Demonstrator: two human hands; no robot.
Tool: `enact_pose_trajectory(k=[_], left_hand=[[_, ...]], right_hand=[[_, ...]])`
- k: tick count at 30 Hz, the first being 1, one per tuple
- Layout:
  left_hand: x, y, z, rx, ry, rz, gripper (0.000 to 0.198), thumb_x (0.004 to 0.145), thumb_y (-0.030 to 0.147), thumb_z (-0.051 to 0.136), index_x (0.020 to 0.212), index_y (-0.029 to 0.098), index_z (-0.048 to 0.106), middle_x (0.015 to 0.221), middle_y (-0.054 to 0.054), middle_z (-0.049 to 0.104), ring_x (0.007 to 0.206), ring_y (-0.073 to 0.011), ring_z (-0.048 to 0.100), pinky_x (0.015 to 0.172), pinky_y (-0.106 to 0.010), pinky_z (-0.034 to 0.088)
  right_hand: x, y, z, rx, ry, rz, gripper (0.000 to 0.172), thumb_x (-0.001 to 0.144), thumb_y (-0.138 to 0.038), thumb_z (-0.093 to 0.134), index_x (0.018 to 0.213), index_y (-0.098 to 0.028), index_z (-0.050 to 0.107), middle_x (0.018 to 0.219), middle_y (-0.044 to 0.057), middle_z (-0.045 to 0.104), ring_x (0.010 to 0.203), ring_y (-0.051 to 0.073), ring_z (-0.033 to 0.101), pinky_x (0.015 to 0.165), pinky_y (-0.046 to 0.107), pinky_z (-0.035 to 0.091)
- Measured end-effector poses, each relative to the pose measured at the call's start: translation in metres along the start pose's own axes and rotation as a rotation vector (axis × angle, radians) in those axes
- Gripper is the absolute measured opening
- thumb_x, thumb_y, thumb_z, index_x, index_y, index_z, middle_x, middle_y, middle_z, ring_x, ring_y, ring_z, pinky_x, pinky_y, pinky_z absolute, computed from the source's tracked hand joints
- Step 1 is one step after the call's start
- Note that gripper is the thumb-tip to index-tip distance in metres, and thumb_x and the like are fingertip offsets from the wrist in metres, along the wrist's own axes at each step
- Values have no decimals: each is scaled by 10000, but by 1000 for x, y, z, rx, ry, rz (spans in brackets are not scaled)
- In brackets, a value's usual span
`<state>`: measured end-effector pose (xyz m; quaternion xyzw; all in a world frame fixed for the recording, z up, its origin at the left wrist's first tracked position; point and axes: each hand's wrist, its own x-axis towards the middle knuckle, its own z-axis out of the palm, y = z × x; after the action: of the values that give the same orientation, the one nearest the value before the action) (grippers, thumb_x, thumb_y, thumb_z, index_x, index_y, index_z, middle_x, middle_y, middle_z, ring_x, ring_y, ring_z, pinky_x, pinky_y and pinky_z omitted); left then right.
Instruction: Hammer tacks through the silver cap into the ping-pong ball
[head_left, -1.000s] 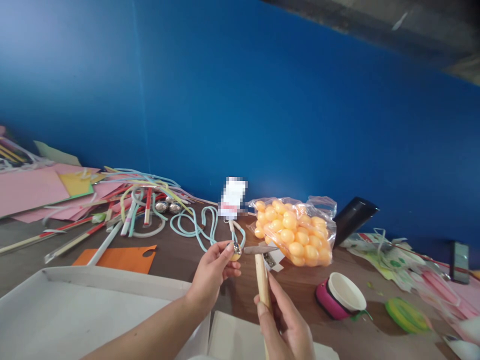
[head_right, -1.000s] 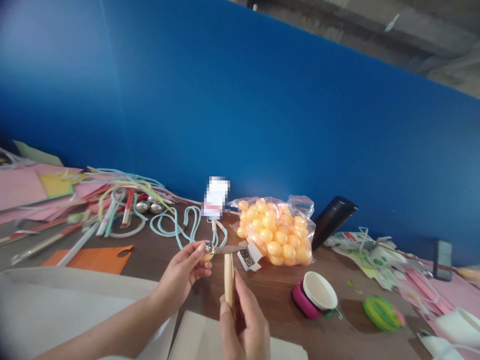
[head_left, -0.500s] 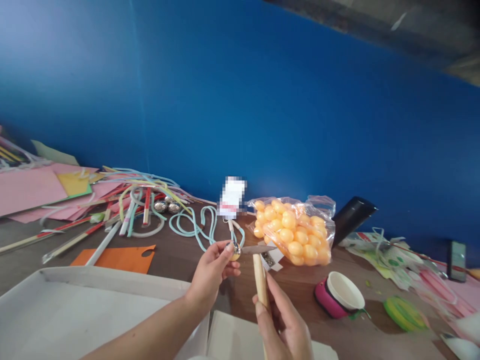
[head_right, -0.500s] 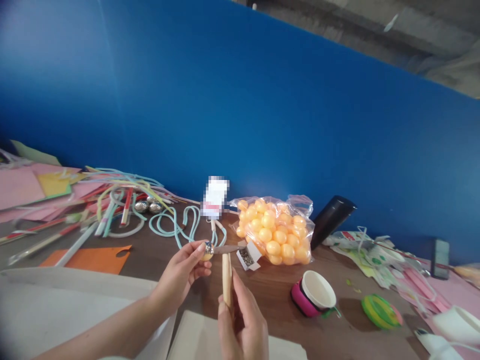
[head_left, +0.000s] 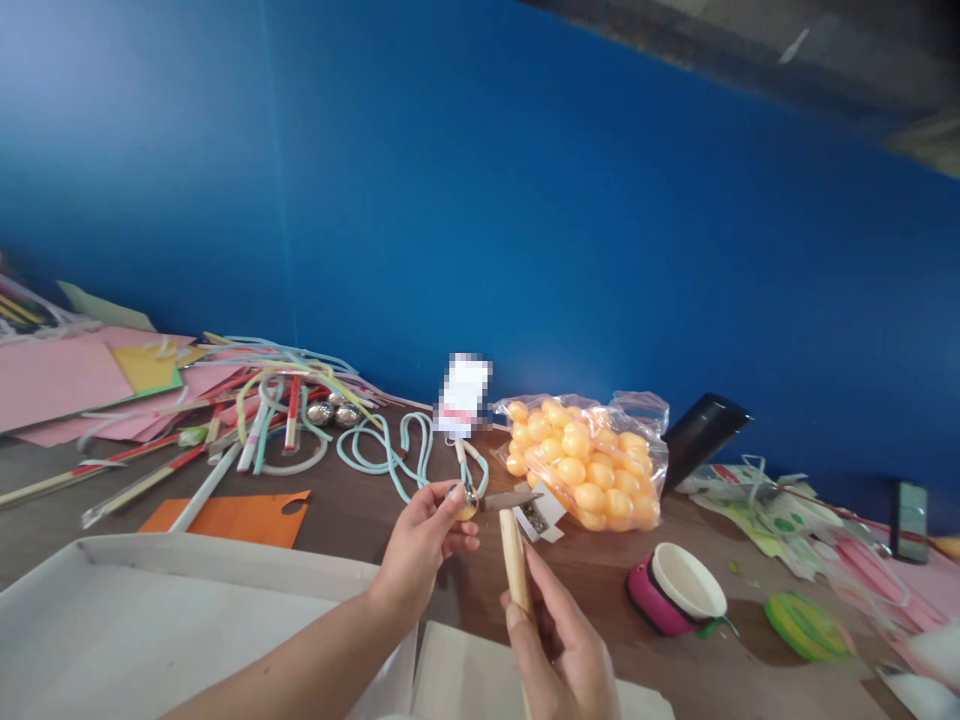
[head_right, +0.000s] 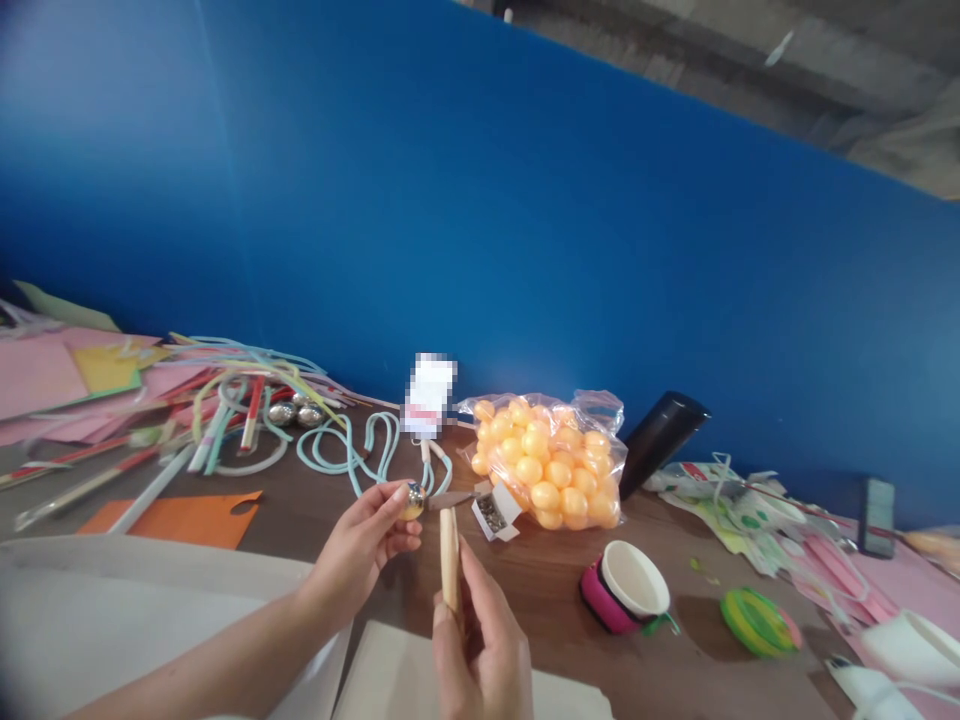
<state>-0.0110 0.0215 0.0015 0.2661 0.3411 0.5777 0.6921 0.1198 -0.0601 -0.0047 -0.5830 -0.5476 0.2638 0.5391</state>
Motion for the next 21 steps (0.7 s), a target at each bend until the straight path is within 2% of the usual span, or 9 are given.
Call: enact_pose_trajectory(k=[3, 5, 9, 11, 13, 14, 16, 21], left_hand=[[0, 0, 0, -8, 16, 52, 335, 701, 373, 667, 917, 149, 546, 733, 4, 541, 585, -95, 573, 528, -220, 504], [-2, 0, 1, 1, 44, 85, 341, 708, 377, 658, 937, 154, 539, 743, 6, 539, 598, -99, 574, 531, -228, 511], [-4, 1, 2, 31, 69, 99, 358, 701, 379, 662, 954, 158, 538, 755, 5, 546, 607, -103, 578, 531, -235, 518], [-4, 2, 2, 32, 64, 89, 355, 696, 380, 665, 947, 162, 543, 752, 7, 550, 607, -103, 580, 531, -231, 516], [-4, 2, 2, 31, 55, 77, 352, 693, 377, 667, 948, 166, 546, 750, 9, 552, 607, -104, 583, 531, -230, 515], [-4, 2, 2, 32, 52, 73, 351, 694, 376, 667, 949, 166, 547, 751, 9, 552, 609, -105, 584, 530, -229, 514], [-3, 2, 1, 31, 38, 69, 347, 699, 375, 662, 951, 165, 549, 754, 7, 550, 613, -107, 584, 534, -231, 514], [-4, 2, 1, 23, 6, 49, 340, 693, 391, 664, 926, 165, 564, 724, 16, 536, 592, -101, 571, 528, -229, 509]], right_hand=[[2, 3, -2, 10, 1, 74, 511, 761, -378, 566, 1229, -175, 546, 959, 87, 713, 706, 240, 683, 541, 263, 546], [2, 7, -3, 17, -28, 138, 514, 763, -342, 550, 1250, -181, 516, 843, 68, 724, 542, 202, 654, 421, 244, 506], [3, 12, -3, -9, -139, 273, 513, 766, -262, 489, 1274, -195, 460, 724, 29, 709, 363, 154, 553, 326, 234, 439], [4, 9, -3, -66, -214, 261, 487, 759, -231, 488, 1244, -199, 497, 762, 31, 706, 418, 166, 595, 410, 253, 487], [5, 5, -4, -141, -278, 183, 446, 744, -193, 512, 1187, -196, 564, 783, 36, 706, 609, 204, 664, 610, 281, 527], [6, 4, -5, -169, -295, 152, 436, 738, -179, 519, 1169, -197, 583, 767, 35, 707, 673, 217, 671, 664, 289, 523], [7, 3, -7, -213, -312, 120, 439, 734, -170, 524, 1166, -210, 590, 785, 39, 709, 734, 226, 670, 693, 292, 519], [8, 6, -10, -279, -182, 23, 404, 724, -210, 558, 1124, -237, 611, 1013, 65, 660, 835, 232, 642, 753, 302, 512]])
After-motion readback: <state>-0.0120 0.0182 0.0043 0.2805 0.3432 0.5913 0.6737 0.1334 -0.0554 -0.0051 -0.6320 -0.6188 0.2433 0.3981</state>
